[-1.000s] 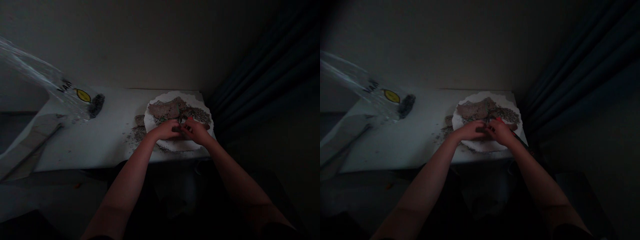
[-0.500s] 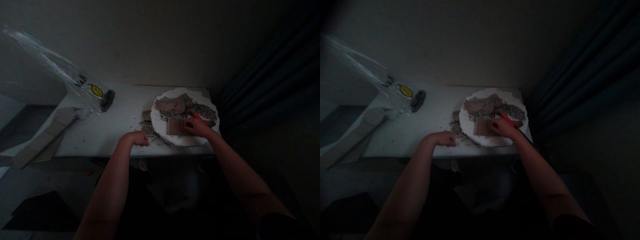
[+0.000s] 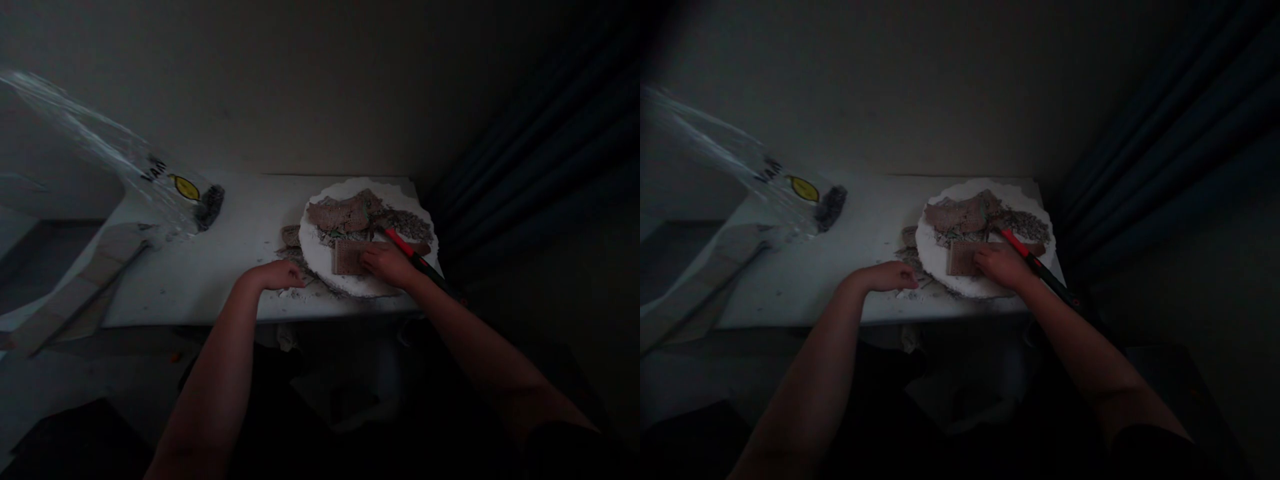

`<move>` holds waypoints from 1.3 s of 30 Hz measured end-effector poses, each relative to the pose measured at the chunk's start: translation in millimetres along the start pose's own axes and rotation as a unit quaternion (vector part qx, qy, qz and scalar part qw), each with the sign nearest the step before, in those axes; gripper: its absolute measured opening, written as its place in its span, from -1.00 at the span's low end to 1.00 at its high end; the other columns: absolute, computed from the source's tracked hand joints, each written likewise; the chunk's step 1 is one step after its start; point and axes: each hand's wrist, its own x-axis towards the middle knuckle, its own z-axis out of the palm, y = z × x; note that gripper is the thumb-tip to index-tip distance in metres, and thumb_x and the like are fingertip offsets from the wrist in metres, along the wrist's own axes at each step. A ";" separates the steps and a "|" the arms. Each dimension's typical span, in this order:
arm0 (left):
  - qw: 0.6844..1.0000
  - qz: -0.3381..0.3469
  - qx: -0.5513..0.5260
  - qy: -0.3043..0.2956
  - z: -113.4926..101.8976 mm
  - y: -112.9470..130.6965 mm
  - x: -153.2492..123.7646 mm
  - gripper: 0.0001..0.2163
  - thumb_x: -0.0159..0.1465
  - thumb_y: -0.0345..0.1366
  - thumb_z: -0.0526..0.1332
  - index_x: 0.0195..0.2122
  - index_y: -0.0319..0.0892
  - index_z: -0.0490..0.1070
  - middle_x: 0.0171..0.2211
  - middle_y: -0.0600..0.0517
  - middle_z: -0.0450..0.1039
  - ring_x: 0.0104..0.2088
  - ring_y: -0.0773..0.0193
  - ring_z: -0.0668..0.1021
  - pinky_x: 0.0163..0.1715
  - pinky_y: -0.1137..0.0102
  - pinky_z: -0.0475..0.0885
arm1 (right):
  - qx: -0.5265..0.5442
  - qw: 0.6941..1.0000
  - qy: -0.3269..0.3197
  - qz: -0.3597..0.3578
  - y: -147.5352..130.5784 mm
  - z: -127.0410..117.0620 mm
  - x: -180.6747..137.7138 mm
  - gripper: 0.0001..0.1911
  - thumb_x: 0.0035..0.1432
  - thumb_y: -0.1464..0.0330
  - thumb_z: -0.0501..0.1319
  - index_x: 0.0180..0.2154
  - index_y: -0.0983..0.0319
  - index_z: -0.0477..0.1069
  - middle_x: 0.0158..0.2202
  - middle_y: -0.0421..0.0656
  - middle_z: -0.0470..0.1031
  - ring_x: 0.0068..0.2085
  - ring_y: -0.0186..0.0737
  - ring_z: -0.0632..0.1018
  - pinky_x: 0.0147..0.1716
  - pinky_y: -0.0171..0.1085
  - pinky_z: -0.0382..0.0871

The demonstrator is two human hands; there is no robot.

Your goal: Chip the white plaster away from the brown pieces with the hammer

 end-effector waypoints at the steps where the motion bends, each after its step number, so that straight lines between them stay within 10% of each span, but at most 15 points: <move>1: 0.998 0.045 -0.052 -0.016 -5.0 6.5 -6.1 -0.69 0.22 0.00 0.22 -0.24 -0.13 0.55 -0.34 0.00 0.57 -0.32 0.23 0.54 -0.29 0.42 0.38 | -0.023 1.000 -0.007 0.009 -1.1 1.4 -0.2 -0.74 0.42 0.37 0.02 -0.15 0.27 0.48 -0.12 0.00 0.50 -0.28 -0.19 0.47 -0.36 -0.24 0.13; 6: 0.968 0.169 -0.170 0.074 -17.6 45.9 -9.5 -0.64 0.26 -0.04 0.23 -0.05 -0.17 0.49 -0.27 0.01 0.55 -0.25 0.25 0.54 -0.22 0.39 0.41 | -0.051 0.998 -0.028 0.023 -2.1 6.7 0.5 -0.70 0.44 0.37 -0.05 -0.07 0.31 0.42 -0.05 0.04 0.48 -0.35 -0.21 0.45 -0.42 -0.22 0.06; 11: 0.938 0.212 -0.055 0.268 -5.3 77.1 23.4 -0.75 0.32 -0.11 0.22 -0.11 -0.15 0.52 -0.13 -0.04 0.50 -0.09 0.18 0.52 -0.03 0.29 0.40 | -0.028 0.999 -0.012 0.023 -1.3 5.0 -1.0 -0.72 0.42 0.33 0.01 -0.09 0.30 0.45 -0.01 0.05 0.45 -0.29 -0.19 0.47 -0.36 -0.23 0.15; 19: 0.938 0.182 0.167 0.245 20.5 103.5 56.1 -0.71 0.25 -0.13 0.32 -0.07 -0.14 0.55 0.10 -0.12 0.38 0.15 -0.05 0.37 0.04 0.16 0.36 | 0.012 0.999 0.003 0.040 2.8 -3.7 -2.7 -0.76 0.40 0.41 -0.01 -0.10 0.26 0.42 -0.04 0.01 0.44 -0.23 -0.16 0.46 -0.29 -0.22 0.23; 26: 0.932 0.241 0.029 0.270 11.2 111.2 52.2 -0.67 0.25 -0.11 0.31 -0.03 -0.15 0.51 -0.03 -0.08 0.48 0.02 0.07 0.47 0.01 0.23 0.36 | 0.083 0.987 0.116 0.075 -4.6 -29.5 -8.7 -0.79 0.40 0.32 0.05 -0.23 0.23 0.42 -0.16 -0.01 0.46 -0.16 -0.10 0.46 -0.23 -0.21 0.29; 32: 0.940 0.266 -0.105 0.183 -4.4 107.8 33.4 -0.79 0.31 -0.19 0.18 -0.28 -0.19 0.53 -0.33 0.03 0.51 -0.28 0.27 0.51 -0.20 0.38 0.36 | 0.245 0.952 0.162 0.080 -5.7 -20.4 -11.9 -0.82 0.36 0.27 0.14 -0.16 0.22 0.44 -0.24 -0.10 0.49 -0.25 -0.19 0.48 -0.24 -0.24 0.33; 39: 0.989 0.104 -0.085 -0.064 -19.8 20.0 7.8 -0.75 0.15 -0.09 0.28 -0.37 -0.19 0.55 -0.45 0.06 0.52 -0.39 0.29 0.47 -0.34 0.44 0.32 | 0.169 0.982 0.029 0.075 16.6 -11.6 -9.1 -0.95 0.23 0.41 0.23 -0.30 0.25 0.45 -0.26 -0.08 0.52 -0.20 -0.17 0.49 -0.19 -0.24 0.30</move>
